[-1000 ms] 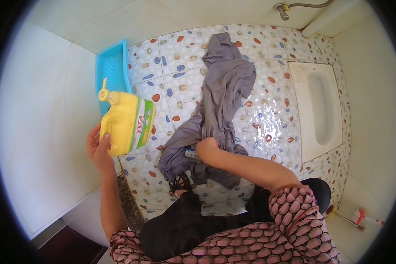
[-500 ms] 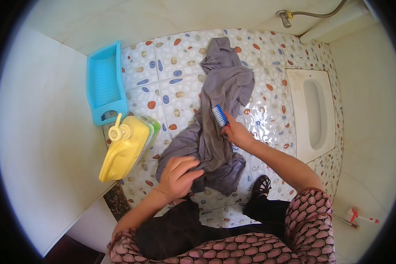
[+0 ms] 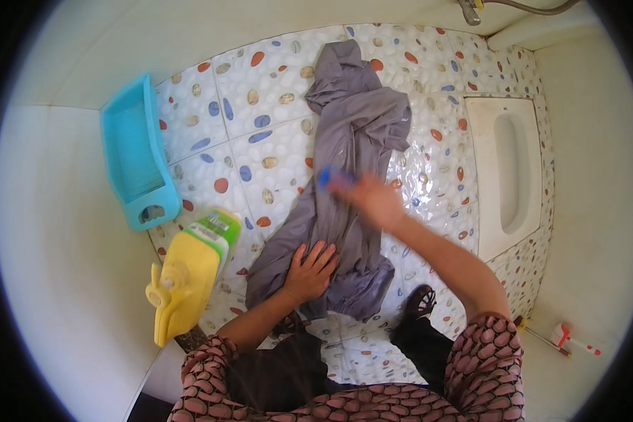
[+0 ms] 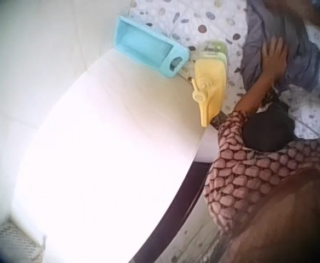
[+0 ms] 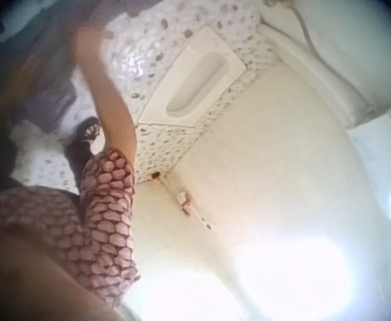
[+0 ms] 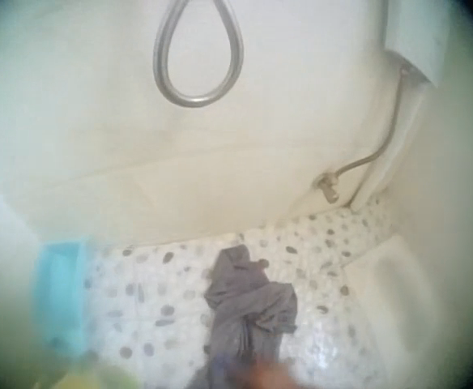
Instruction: The person washes pants on the floor by wetting them with water, applying detergent from a bottle, scrubbing them with a brush, and rubbing them by hand.
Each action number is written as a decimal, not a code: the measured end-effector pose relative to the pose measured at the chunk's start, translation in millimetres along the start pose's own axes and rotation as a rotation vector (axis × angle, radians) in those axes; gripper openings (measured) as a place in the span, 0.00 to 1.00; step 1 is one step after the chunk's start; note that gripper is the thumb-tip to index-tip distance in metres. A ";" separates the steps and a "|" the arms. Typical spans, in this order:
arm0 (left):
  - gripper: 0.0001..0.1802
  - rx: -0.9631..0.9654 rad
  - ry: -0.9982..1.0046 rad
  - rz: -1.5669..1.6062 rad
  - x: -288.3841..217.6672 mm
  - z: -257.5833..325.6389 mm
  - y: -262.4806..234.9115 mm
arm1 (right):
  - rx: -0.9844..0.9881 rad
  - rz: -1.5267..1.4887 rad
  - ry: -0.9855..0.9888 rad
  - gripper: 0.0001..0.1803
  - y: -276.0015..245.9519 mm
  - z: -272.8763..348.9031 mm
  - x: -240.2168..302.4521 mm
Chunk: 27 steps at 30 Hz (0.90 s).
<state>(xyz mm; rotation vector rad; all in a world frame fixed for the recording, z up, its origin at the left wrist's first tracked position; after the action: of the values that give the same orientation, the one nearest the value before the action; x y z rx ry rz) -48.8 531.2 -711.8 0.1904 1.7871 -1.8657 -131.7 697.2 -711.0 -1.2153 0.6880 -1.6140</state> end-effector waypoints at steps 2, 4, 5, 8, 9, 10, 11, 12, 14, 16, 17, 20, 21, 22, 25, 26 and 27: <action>0.22 0.012 0.000 0.027 -0.5 -1.4 3.1 | 0.119 -0.267 -0.086 0.23 26.3 22.2 23.1; 0.21 0.036 -0.002 0.049 -0.3 -2.0 4.4 | 0.183 -0.106 -0.084 0.24 27.3 11.0 -9.4; 0.22 0.009 0.007 0.019 -3.5 -6.3 0.8 | 0.063 0.068 -0.106 0.24 -8.4 -5.2 -31.7; 0.22 0.005 0.010 0.001 -5.3 -10.7 -0.4 | -0.078 0.037 0.439 0.28 -52.0 -25.0 -90.2; 0.22 0.028 -0.009 0.017 -1.9 -9.9 2.0 | -0.058 -0.104 0.415 0.26 -35.6 -16.7 -65.1; 0.22 0.007 -0.007 0.017 -1.5 -9.4 1.5 | 0.034 -0.082 0.147 0.23 -15.8 -6.1 -19.1; 0.22 -0.020 0.005 0.019 -4.5 -8.9 3.7 | 0.076 -0.181 0.077 0.23 29.7 17.0 2.3; 0.22 -0.038 -0.014 0.008 -0.2 -3.9 4.7 | 0.148 -0.224 0.018 0.23 41.2 21.4 13.9; 0.23 -0.037 -0.026 0.002 4.4 -8.6 1.8 | 0.158 -0.106 -0.032 0.22 33.5 15.7 2.1; 0.23 0.010 -0.014 -0.014 -6.0 -3.3 4.0 | 0.009 0.038 0.216 0.19 -20.0 -7.0 -64.5; 0.24 -0.005 -0.009 -0.011 -5.9 -8.7 1.3 | -0.078 0.070 0.446 0.22 -60.7 -17.0 -98.5; 0.24 -0.028 -0.005 0.009 -0.7 -4.3 -4.7 | -0.098 -0.048 0.490 0.17 -43.3 -24.5 -65.5; 0.25 -0.043 0.023 0.039 -7.8 -12.5 -5.6 | -0.212 0.053 -0.064 0.17 12.3 -9.4 -28.0; 0.25 -0.050 -0.026 0.027 5.9 1.3 -1.4 | 0.052 0.104 -0.065 0.18 34.9 1.0 41.3; 0.26 0.018 -0.043 0.082 0.4 0.7 13.0 | 0.047 0.069 -0.200 0.18 57.2 10.3 20.0; 0.26 0.005 -0.011 0.064 -2.0 -2.7 4.4 | -0.081 0.023 -0.174 0.18 11.4 -8.2 -9.9; 0.27 -0.022 0.014 0.033 -1.9 -5.2 -1.5 | 0.012 0.018 0.359 0.20 -27.0 -27.8 -56.1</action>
<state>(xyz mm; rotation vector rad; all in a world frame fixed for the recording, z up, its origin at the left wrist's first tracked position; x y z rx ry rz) -49.3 536.7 -710.2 0.2236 1.8022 -1.8253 -165.2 756.0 -719.2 -0.9145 0.9085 -1.8384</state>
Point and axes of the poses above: each hand's wrist, its own z-axis away from the middle knuckle, its own y-axis out of the palm, x = y × z, the point moved 10 cm from there along -z, towards the middle knuckle, and after that the axes turned 9 degrees about x, right-handed, at the moved point
